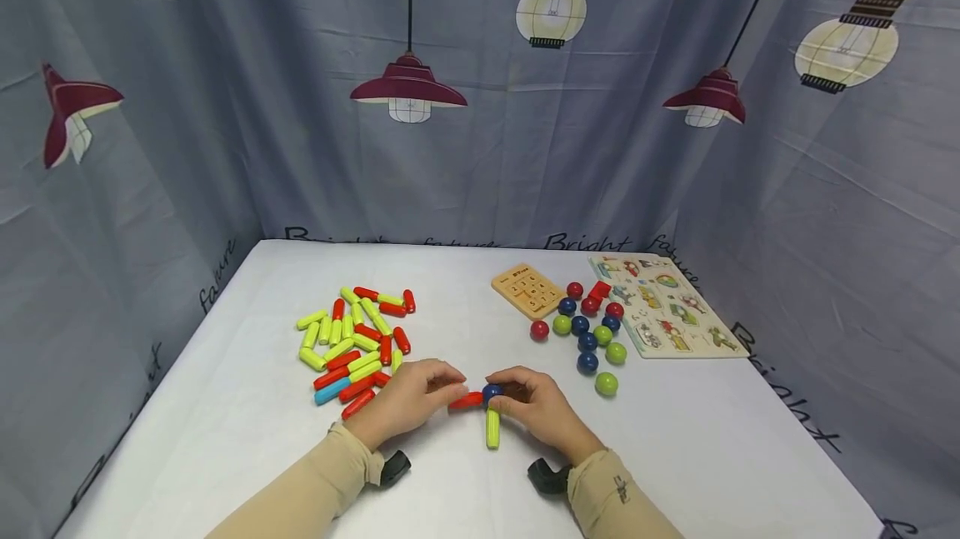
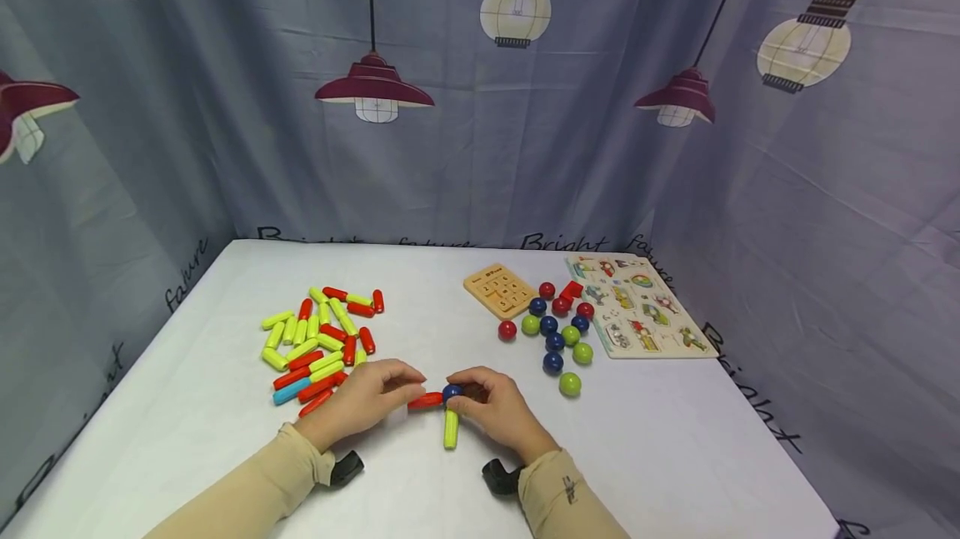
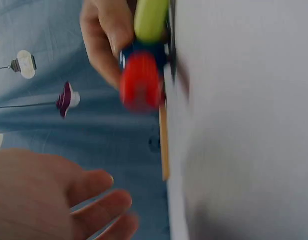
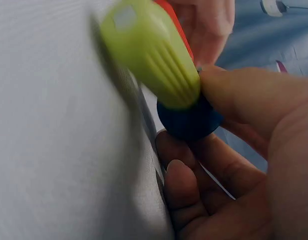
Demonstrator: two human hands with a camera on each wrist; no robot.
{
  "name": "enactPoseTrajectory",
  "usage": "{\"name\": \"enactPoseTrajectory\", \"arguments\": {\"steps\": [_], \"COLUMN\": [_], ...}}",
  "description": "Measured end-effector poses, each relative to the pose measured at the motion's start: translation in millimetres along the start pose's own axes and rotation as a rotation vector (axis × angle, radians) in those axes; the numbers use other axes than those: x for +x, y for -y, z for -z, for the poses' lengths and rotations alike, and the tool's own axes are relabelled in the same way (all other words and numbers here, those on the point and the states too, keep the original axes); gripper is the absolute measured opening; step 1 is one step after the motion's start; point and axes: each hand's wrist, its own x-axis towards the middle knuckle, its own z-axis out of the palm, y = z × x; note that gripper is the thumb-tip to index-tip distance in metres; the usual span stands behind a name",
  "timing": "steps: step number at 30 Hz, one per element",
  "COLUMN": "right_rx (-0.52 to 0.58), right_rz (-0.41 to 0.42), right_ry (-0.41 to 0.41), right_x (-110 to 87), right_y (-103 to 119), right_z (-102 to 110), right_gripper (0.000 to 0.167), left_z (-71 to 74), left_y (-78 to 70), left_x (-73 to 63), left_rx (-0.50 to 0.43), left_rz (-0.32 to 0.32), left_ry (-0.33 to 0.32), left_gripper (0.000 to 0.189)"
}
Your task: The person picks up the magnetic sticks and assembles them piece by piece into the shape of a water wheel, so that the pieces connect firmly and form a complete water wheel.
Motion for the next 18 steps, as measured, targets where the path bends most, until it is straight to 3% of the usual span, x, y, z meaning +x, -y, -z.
{"name": "enactPoseTrajectory", "arguments": {"steps": [2, 4, 6, 8, 12, 15, 18], "right_rx": [-0.005, -0.002, 0.005, 0.013, 0.005, -0.005, -0.009], "right_rz": [0.002, 0.002, 0.002, 0.003, 0.008, 0.010, 0.005], "right_ry": [0.014, 0.030, 0.045, 0.054, 0.048, 0.044, 0.043], "right_x": [-0.7, -0.9, -1.2, -1.3, -2.3, -2.7, -3.2], "right_y": [1.7, 2.9, 3.6, 3.5, 3.4, 4.3, 5.2], "right_z": [-0.2, -0.7, -1.4, -1.8, -2.0, -1.6, -1.1], "right_gripper": [0.032, 0.030, 0.030, 0.030, 0.030, 0.030, 0.030], "left_z": [3.8, 7.9, 10.6, 10.9, 9.2, 9.3, 9.6], "left_y": [-0.8, 1.0, 3.7, 7.1, 8.7, 8.1, 8.4], "left_x": [-0.1, 0.1, -1.6, -2.8, -3.0, -1.1, -1.0], "left_rx": [0.186, 0.397, 0.577, 0.688, 0.718, 0.687, 0.694], "left_rz": [-0.034, -0.021, 0.020, 0.040, -0.034, -0.067, -0.054], "left_ry": [-0.084, -0.153, -0.148, -0.097, -0.025, -0.035, -0.040], "left_gripper": [0.029, 0.037, 0.045, 0.048, 0.039, 0.041, 0.043]}}
